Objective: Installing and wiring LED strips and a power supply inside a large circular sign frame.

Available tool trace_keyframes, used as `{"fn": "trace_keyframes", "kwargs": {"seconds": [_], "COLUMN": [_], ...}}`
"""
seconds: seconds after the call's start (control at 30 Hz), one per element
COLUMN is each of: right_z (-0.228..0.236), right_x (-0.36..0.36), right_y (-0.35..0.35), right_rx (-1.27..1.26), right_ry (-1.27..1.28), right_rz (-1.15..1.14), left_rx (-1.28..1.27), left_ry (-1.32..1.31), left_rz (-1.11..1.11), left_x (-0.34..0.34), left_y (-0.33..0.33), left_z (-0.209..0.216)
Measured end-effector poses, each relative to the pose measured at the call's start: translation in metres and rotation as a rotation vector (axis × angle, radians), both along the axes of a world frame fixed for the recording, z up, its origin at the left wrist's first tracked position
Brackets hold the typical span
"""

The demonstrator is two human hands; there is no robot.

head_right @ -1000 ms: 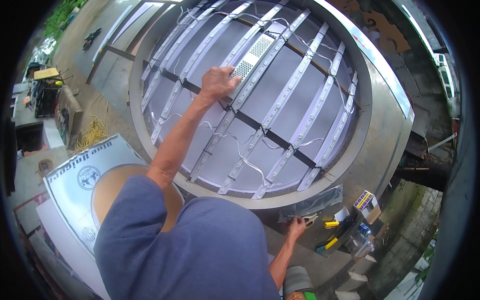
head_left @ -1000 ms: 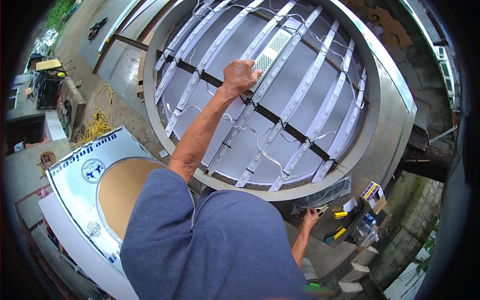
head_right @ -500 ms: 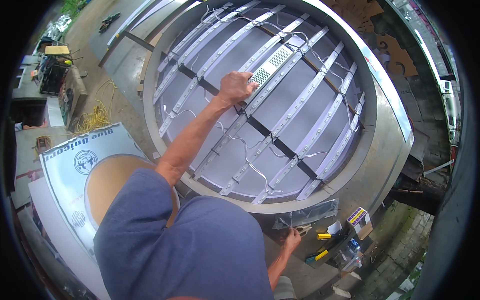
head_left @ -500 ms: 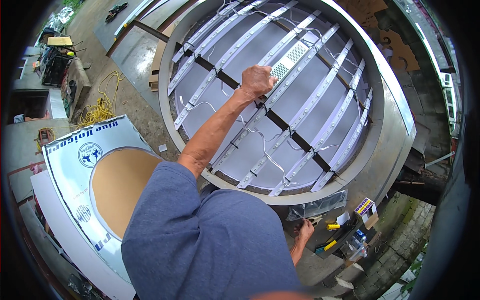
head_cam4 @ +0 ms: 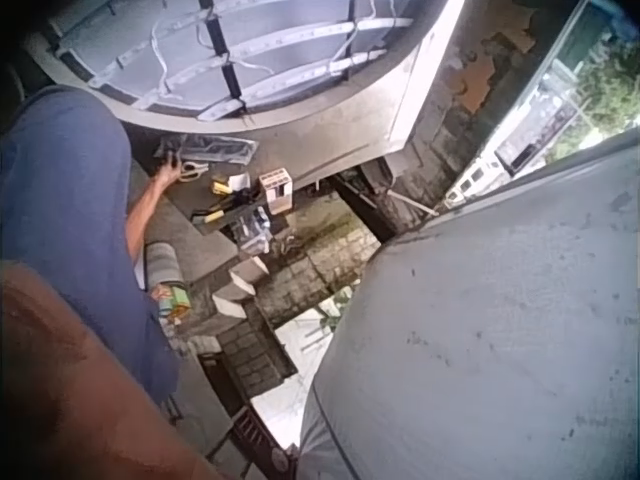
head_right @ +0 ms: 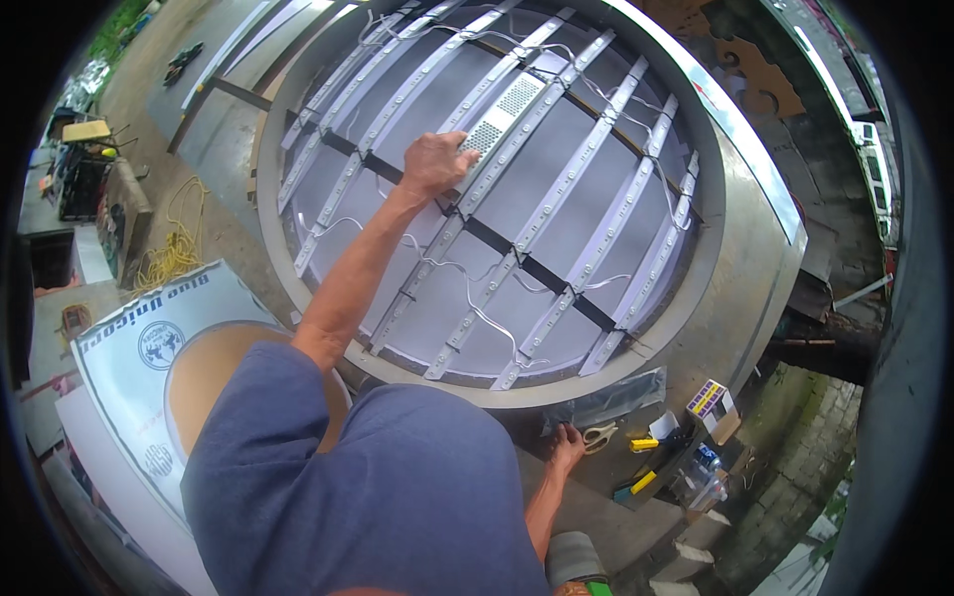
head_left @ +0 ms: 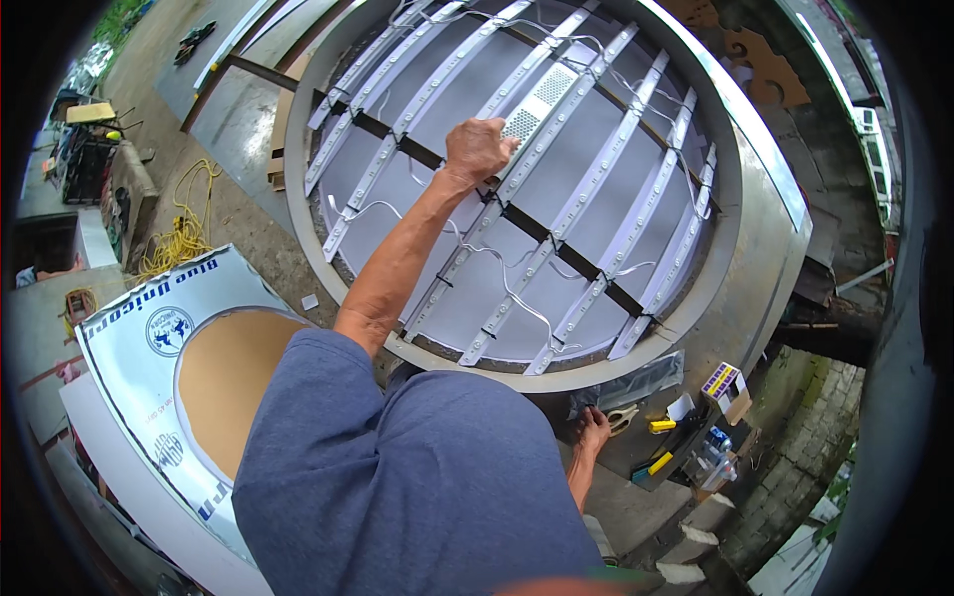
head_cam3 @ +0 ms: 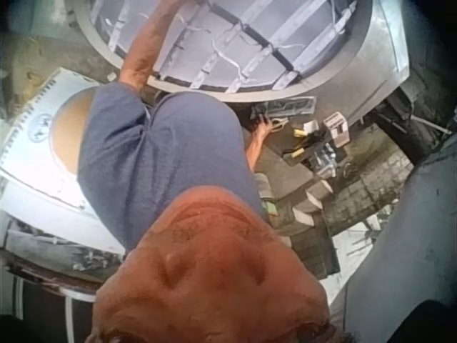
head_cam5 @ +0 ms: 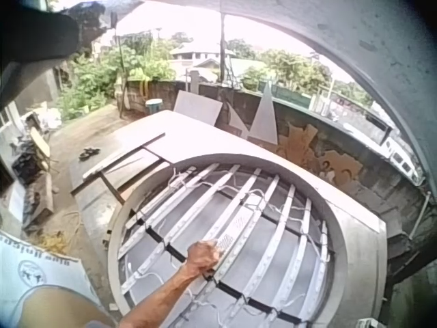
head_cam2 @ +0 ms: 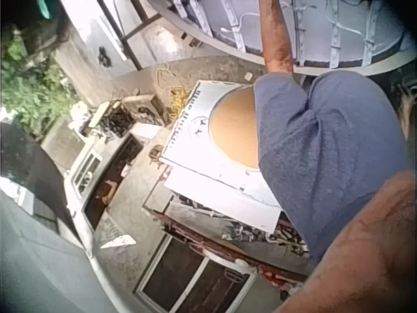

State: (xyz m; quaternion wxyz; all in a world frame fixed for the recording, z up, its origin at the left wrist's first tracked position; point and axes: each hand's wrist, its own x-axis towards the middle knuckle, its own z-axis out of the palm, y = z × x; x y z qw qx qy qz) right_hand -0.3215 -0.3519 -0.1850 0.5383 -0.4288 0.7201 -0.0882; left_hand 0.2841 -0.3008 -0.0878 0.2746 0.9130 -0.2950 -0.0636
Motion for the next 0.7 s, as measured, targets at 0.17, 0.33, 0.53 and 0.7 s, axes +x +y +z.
{"fn": "trace_keyframes", "kwargs": {"seconds": [0.17, 0.33, 0.53, 0.7], "right_z": [-0.033, -0.020, -0.011, -0.023], "right_x": [-0.025, -0.009, -0.001, -0.016], "right_y": [0.006, 0.019, 0.007, 0.002], "right_rx": [-0.087, -0.305, -0.333, -0.207], "right_ry": [0.065, 0.188, 0.322, 0.243], "right_rz": [0.006, 0.180, 0.255, 0.189], "left_rx": [0.002, -0.014, -0.110, -0.132], "left_ry": [0.013, 0.022, 0.120, 0.271], "left_rz": [-0.005, -0.015, -0.041, -0.099], "left_x": [0.001, 0.002, 0.019, 0.034], "left_y": [-0.001, 0.000, 0.009, 0.010], "left_z": [-0.001, 0.001, -0.004, -0.006]}}
